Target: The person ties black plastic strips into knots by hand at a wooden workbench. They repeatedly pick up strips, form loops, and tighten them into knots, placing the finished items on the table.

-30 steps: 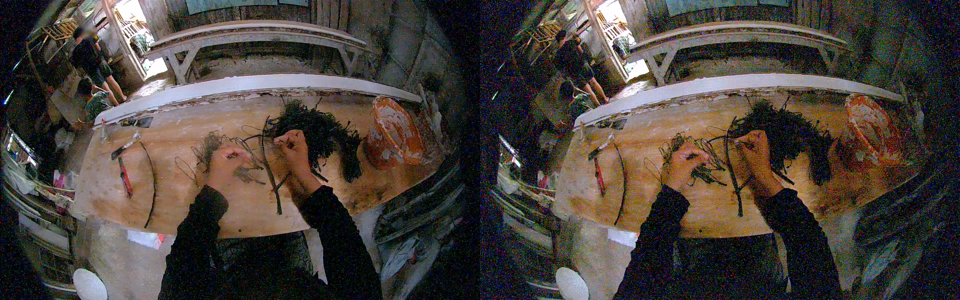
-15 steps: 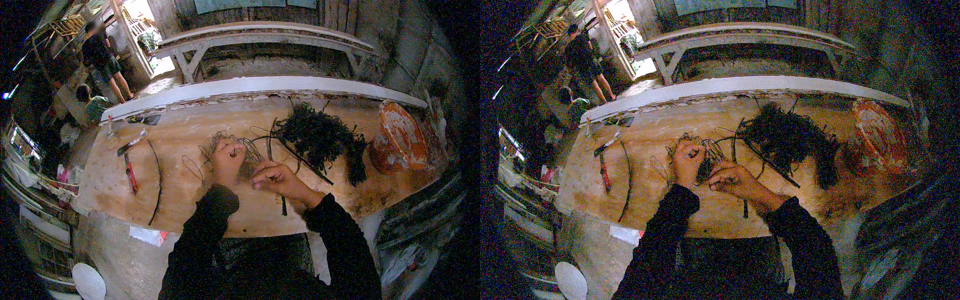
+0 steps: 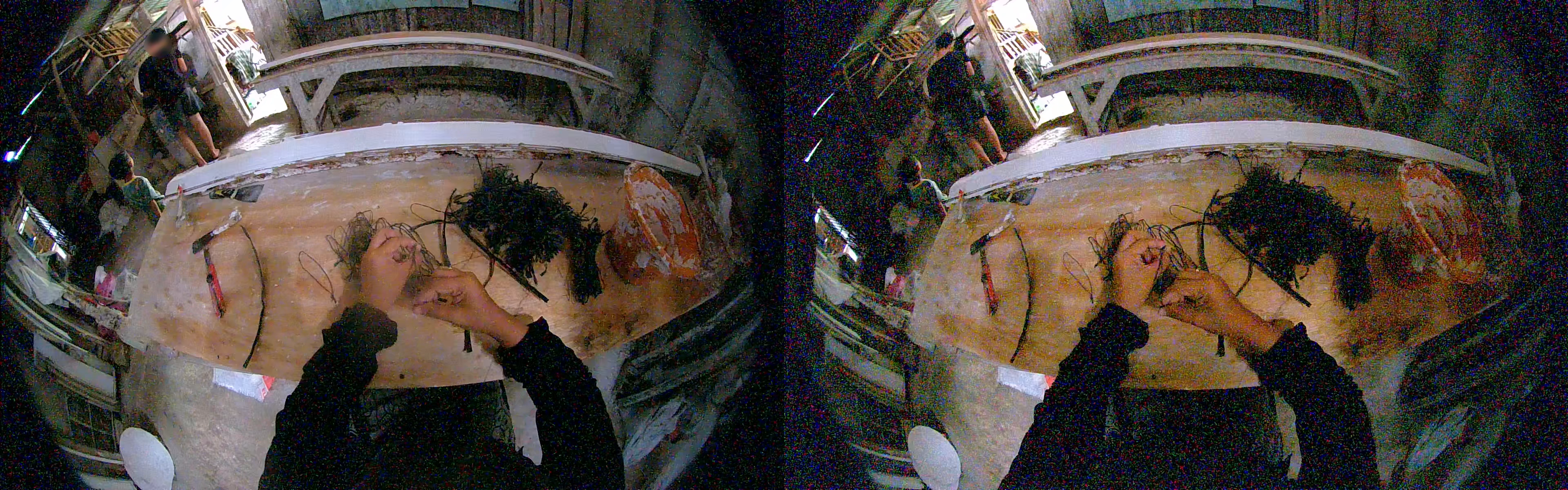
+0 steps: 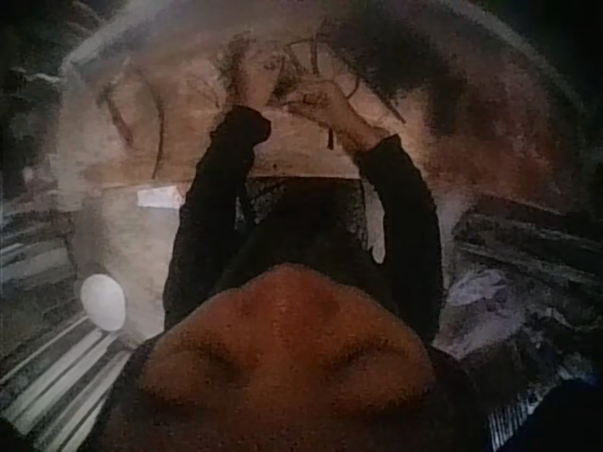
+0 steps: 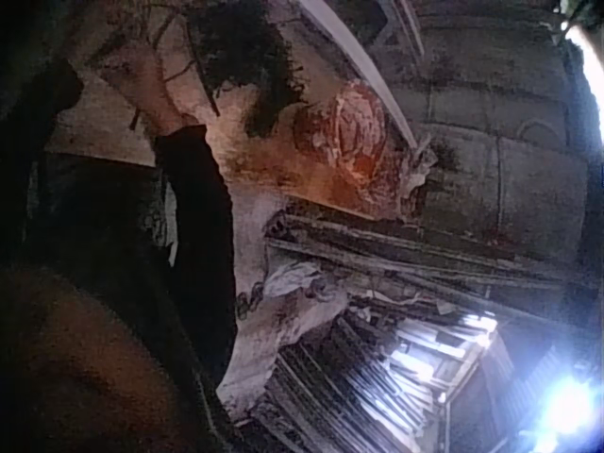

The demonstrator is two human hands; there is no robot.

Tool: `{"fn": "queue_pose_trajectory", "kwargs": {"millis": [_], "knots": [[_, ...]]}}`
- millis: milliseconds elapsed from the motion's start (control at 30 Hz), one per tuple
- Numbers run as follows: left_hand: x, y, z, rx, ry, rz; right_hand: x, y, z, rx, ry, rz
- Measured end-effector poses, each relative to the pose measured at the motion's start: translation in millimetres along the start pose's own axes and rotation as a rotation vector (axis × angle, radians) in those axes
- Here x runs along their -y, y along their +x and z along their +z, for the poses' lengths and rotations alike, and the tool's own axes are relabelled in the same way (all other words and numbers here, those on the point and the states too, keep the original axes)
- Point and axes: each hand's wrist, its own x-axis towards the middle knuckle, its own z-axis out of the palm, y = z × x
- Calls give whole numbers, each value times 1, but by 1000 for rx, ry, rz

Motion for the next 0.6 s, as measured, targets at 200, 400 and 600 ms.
{"fn": "queue_pose_trajectory", "kwargs": {"millis": [200,400,600], "knots": [[8,-1,3,46,15,76,1,0,0,-3,-3,2],[7,2,0,262,-320,-69,-13,5,-8,-321,118,153],[-15,-11,0,739,-751,-292,-36,8,-21,-575,101,244]]}}
